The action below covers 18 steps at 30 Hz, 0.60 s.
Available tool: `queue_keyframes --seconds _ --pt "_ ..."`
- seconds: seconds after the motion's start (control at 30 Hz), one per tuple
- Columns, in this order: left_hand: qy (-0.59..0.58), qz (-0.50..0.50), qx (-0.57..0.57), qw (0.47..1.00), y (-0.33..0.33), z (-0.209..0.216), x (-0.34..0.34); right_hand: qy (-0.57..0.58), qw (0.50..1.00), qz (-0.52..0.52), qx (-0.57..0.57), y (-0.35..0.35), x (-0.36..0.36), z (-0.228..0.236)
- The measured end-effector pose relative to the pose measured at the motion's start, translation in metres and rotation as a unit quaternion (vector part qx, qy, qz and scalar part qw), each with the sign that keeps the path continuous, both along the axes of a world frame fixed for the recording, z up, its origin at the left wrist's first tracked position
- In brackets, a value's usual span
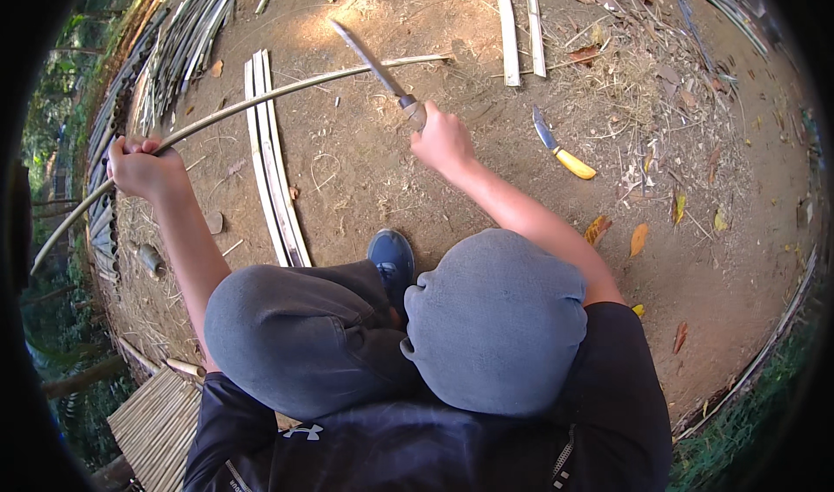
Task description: The person uses a blade to shave thin strips from a length of bamboo while sitting on the ground, turning the bamboo and handling the blade by hand.
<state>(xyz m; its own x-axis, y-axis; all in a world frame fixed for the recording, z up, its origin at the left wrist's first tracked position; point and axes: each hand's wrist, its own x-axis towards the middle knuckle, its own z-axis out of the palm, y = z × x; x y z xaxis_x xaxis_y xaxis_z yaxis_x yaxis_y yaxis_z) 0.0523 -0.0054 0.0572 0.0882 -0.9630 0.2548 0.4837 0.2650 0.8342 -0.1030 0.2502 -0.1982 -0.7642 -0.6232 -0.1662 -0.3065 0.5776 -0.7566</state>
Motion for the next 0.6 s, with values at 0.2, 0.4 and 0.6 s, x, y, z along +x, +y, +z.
queue_keyframes --seconds 0.2,0.4,0.6 --pt "0.012 -0.004 -0.020 1.000 -0.002 0.000 0.004 0.030 0.999 0.000 -0.035 0.021 0.014 -0.010" --pt "0.017 0.014 -0.019 1.000 -0.003 0.001 0.001 -0.044 0.995 -0.084 0.012 0.021 -0.013 -0.022" --pt "0.020 -0.017 -0.033 0.999 -0.001 -0.002 0.002 0.032 0.998 -0.052 0.017 0.022 -0.004 -0.032"
